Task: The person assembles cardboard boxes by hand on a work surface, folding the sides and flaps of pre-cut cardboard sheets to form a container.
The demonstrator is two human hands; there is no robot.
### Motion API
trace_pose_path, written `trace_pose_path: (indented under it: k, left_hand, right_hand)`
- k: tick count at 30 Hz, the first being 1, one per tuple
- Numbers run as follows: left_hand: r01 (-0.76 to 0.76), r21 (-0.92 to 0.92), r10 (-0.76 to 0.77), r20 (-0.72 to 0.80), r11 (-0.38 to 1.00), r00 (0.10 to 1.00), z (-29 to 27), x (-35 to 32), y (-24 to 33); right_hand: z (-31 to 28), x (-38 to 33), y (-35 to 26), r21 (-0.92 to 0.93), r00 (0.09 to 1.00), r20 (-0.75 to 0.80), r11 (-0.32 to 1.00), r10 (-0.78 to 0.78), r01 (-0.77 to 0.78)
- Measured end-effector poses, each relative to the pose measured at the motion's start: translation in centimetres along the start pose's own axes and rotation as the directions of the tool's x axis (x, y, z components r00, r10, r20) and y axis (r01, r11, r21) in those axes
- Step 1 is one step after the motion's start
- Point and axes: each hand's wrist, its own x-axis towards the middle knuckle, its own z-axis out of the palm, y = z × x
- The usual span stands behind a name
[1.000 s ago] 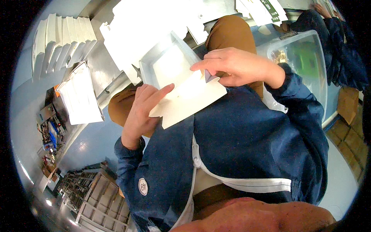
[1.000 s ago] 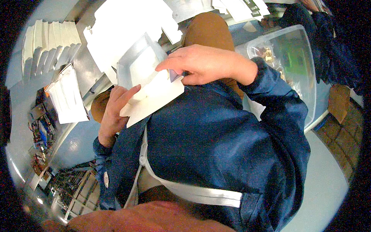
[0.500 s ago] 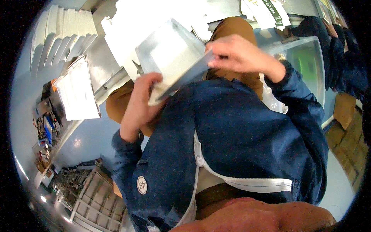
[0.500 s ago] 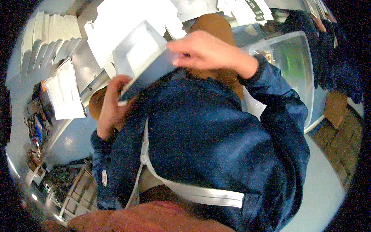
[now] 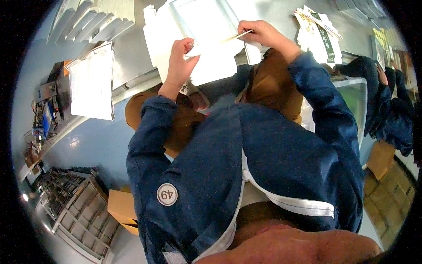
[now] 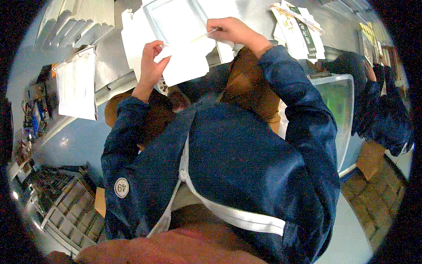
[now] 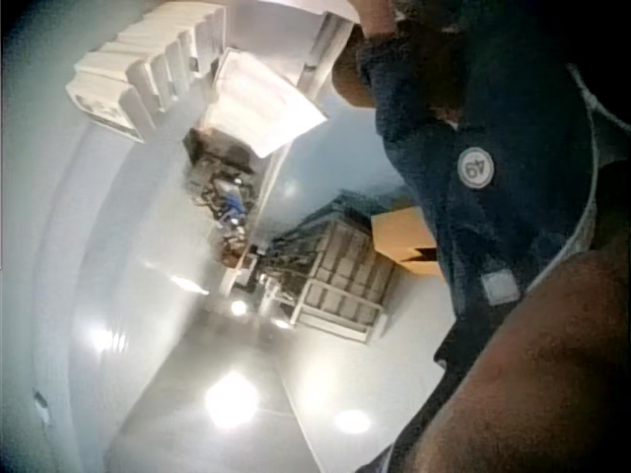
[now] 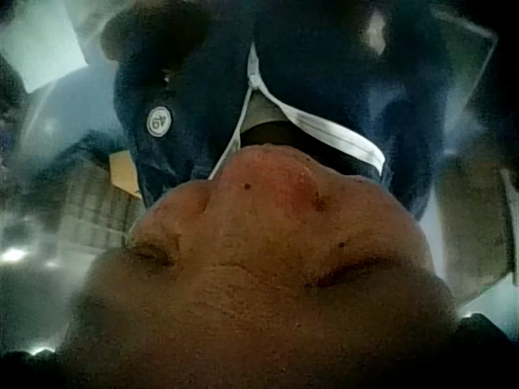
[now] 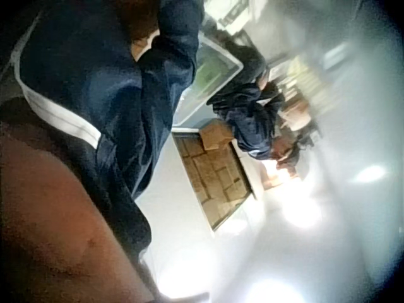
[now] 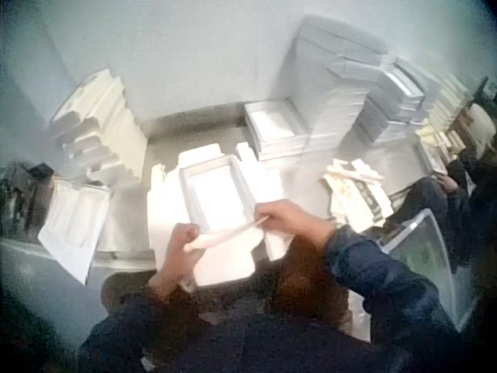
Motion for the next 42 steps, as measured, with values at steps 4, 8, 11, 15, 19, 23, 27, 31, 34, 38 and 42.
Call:
trace_pose_path:
  k: [4,8,11,15,19,23,27,31,34,38,42]
  left_hand:
    - [0.112,0.068,-0.115,0.047,0.991,0.992,0.2,-0.6,0.3]
    - [0.121,0.06,-0.126,0.083,0.991,0.989,-0.3,-0.8,-0.5]
    - [0.072,0.084,-0.083,0.141,0.994,0.986,-0.8,-0.4,-0.2]
    - [-0.013,0.059,-0.008,0.336,0.998,0.942,-3.1,0.8,0.8]
    - [-0.119,0.087,0.067,0.454,0.989,0.889,-3.8,1.9,-0.3]
    - [-0.142,0.126,0.07,0.453,0.982,0.889,-4.1,3.0,0.8]
    - [-0.377,0.351,0.154,0.523,0.857,0.838,-4.1,3.8,2.2]
    - [-0.543,0.459,0.241,0.565,0.703,0.789,-4.4,3.8,2.2]
    - [-0.693,0.391,0.464,0.534,0.606,0.707,-4.5,4.4,2.1]
    - [-0.637,0.259,0.335,0.676,0.726,0.656,-4.2,4.8,2.2]
    - [-0.735,0.246,0.415,0.694,0.632,0.588,-3.9,4.7,2.3]
  right_hand:
    - [0.0,0.4,0.7,-0.052,0.992,0.113,0.998,0.05,-0.045]
    - [-0.5,1.1,0.6,-0.165,0.989,0.149,0.986,-0.011,0.036]
    - [-0.2,1.0,0.1,-0.151,0.988,0.144,0.988,0.052,-0.03]
    - [-0.2,0.9,0.4,-0.184,0.998,0.065,0.983,0.02,-0.007]
    - [-0.7,1.5,0.2,-0.173,0.993,0.104,0.985,0.047,-0.028]
    - [-0.7,1.6,0.7,-0.052,0.991,0.125,0.998,0.044,-0.038]
    - [-1.1,1.9,0.0,-0.15,0.977,0.19,0.986,0.098,-0.07]
    - [-1.2,2.0,-0.5,-0.245,0.987,0.155,0.97,0.031,0.008]
    - [-1.3,2.4,0.0,-0.203,0.981,0.189,0.979,0.041,-0.002]
    - [-1.4,3.1,0.8,-0.221,0.977,0.214,0.973,-0.021,0.07]
    - [-1.5,3.7,2.1,-0.092,0.946,0.318,0.995,0.053,-0.025]
